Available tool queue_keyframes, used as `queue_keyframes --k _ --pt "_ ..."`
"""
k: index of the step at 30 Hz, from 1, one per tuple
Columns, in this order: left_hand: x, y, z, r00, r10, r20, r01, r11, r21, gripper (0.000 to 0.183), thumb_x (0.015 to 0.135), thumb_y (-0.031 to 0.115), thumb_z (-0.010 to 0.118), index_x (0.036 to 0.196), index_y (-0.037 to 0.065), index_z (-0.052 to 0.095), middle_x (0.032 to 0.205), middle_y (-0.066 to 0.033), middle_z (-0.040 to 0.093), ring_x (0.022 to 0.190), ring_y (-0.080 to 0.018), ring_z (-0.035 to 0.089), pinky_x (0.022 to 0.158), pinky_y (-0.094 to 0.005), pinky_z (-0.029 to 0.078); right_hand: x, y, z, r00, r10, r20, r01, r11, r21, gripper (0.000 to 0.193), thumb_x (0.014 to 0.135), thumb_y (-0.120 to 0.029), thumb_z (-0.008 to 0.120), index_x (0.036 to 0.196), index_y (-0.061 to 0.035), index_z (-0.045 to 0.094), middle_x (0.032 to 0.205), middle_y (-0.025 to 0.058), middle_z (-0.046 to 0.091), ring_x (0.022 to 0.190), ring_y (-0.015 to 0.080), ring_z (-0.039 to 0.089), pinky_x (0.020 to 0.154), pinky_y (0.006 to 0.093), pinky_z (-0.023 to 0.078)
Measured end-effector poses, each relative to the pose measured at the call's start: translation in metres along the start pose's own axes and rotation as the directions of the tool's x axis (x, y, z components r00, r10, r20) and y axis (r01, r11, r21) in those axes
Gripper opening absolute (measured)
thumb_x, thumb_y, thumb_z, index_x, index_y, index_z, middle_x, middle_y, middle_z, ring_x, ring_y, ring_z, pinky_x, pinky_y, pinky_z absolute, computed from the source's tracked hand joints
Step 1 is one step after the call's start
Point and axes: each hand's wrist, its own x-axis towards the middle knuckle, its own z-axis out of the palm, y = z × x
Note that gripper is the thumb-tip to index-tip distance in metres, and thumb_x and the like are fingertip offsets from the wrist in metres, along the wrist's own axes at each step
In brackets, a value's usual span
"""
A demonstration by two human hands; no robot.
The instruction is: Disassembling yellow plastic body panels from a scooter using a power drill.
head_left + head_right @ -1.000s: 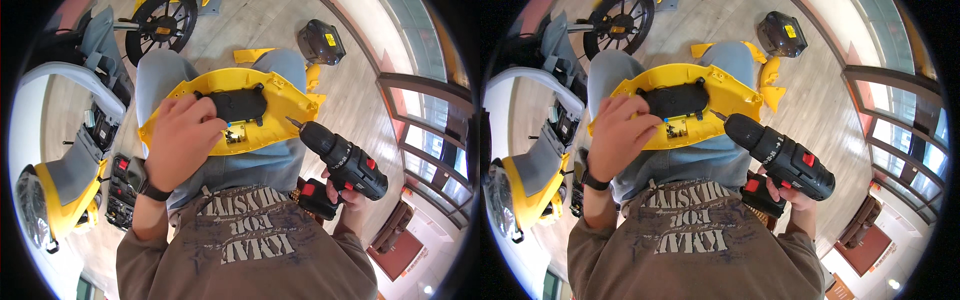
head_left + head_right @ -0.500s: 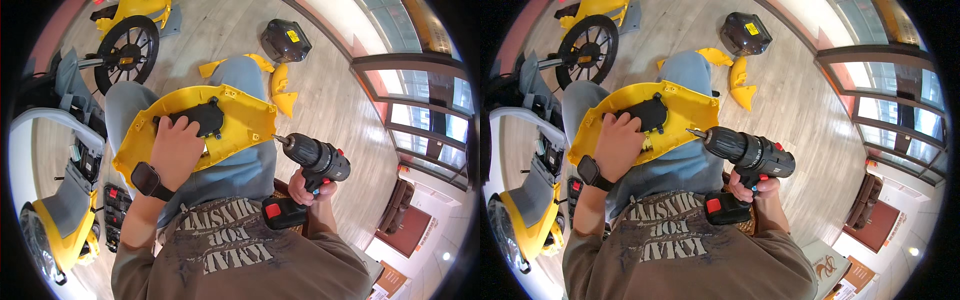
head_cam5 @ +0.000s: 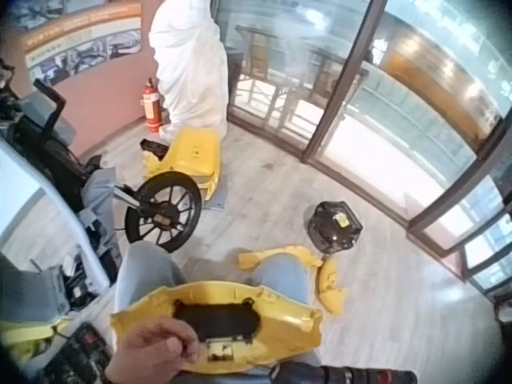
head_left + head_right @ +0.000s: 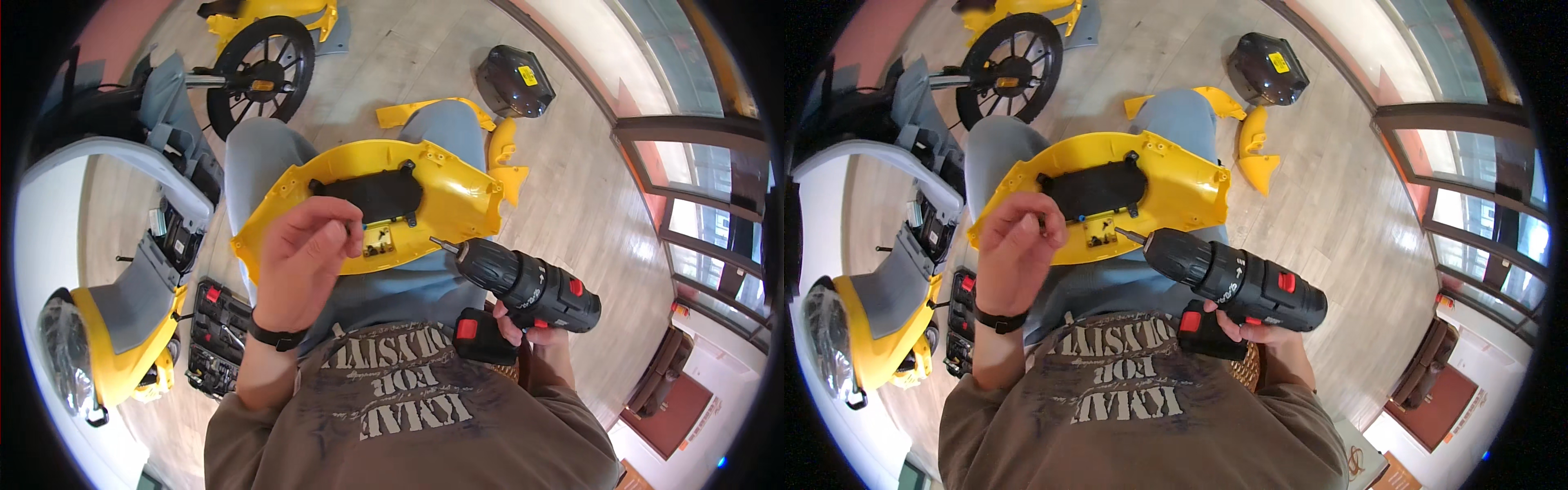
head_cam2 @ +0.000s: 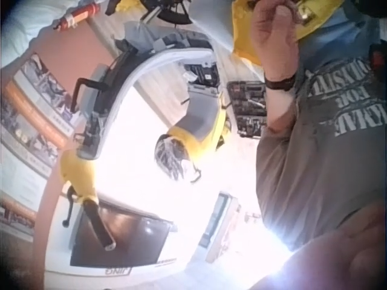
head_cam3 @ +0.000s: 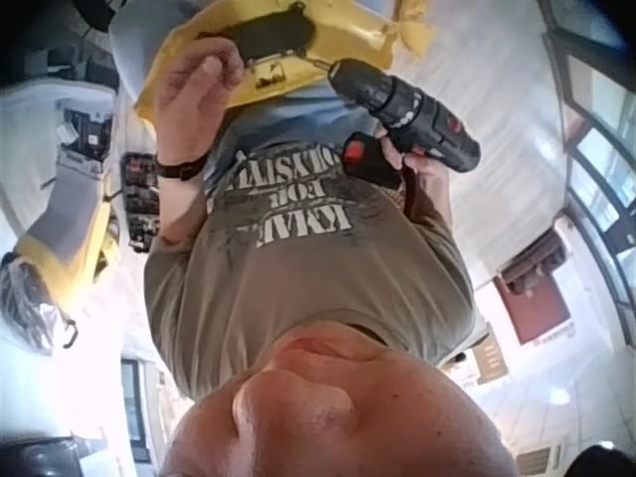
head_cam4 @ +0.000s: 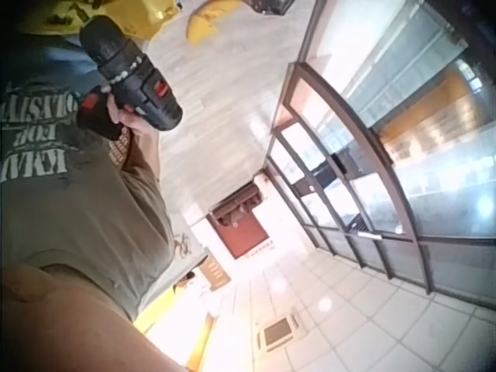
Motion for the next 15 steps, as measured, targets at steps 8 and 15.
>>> queue_keyframes --k 8,15 --pt "-0.012 -0.021 0.02 0.984 -0.154 0.091 0.17 0.648 -0.742 0.015 0.101 0.009 0.064 0.116 0.011 0.059 0.114 -0.0075 0.065 0.1 -0.0181 0.064 0.094 -0.0347 0.052 -0.001 -0.002 0.013 0.973 0.212 -0.087 -0.228 0.856 -0.463 0.03 0.074 -0.016 0.074 0.102 -0.0103 0.068 0.095 0.0077 0.07 0.087 0.0315 0.067 0.08 0.0388 0.051" --pt "-0.014 -0.02 0.019 0.999 -0.027 0.025 0.036 0.774 -0.632 0.025 0.096 0.007 0.071 0.115 0.01 0.055 0.116 -0.0086 0.067 0.111 -0.0251 0.068 0.097 -0.0377 0.054 0.013 -0.009 0.036 0.93 0.279 -0.237 -0.364 0.779 -0.511 0.024 0.071 -0.016 0.073 0.094 -0.0103 0.069 0.093 0.0089 0.069 0.084 0.0348 0.066 0.076 0.0402 0.051"
